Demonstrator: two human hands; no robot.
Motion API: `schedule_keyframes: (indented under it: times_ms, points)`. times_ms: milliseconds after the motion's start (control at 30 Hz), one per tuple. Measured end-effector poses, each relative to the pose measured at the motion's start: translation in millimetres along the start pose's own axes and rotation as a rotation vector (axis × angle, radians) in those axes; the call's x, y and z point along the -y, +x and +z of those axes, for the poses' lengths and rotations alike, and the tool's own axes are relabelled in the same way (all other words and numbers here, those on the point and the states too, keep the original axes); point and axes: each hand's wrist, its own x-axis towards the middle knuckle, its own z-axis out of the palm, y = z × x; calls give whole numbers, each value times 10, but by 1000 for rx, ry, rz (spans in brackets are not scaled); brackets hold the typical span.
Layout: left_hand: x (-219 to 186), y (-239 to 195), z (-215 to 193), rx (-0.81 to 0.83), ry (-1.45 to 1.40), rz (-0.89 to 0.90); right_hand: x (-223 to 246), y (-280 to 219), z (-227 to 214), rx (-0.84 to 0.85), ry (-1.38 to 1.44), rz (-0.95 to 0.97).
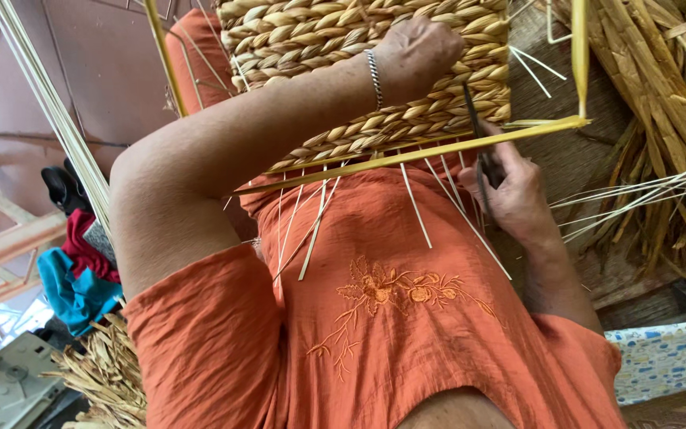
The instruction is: The person sits on the floor and uses scissors to trim excess bamboo strips from a woven basket. They then weave a new bamboo strip into the basket's edge by hand, tucking it into the existing weave to secure the structure.
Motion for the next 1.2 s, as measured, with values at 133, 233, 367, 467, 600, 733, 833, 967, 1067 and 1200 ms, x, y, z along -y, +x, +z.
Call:
schedule_keyframes:
  times_ms: [133, 233, 367, 467, 600, 733, 833, 967, 1067, 1200]
  points:
    - [23, -6, 4, 136, -175, -86, -255, 107, 2, 201, 639, 120]
    - [16, -209, -192, 32, -508, -197, -337, 244, 5, 376, 933, 112]
    - [45, -407, -466, -38, -732, -201, -247, 270, -18, 442, 1033, 198]
    - [50, -501, -600, 1, -798, -213, -168, 315, -23, 408, 813, 147]
    - [-1, -488, -602, 2, -778, -258, -244, 306, 26, 398, 887, 139]
    - [52, -410, -446, -64, -859, -212, -318, 255, 6, 398, 1039, 108]
    - [73, -362, -375, -16, -944, -245, -258, 272, -11, 410, 1006, 132]
    - [139, -383, -339, -99, -988, -207, -149, 290, -49, 443, 955, 148]
    - [156, -372, -337, -118, -1000, -209, -123, 353, -44, 462, 989, 165]
    - [173, -357, -300, -147, -1014, -216, -135, 438, -39, 431, 1030, 214]
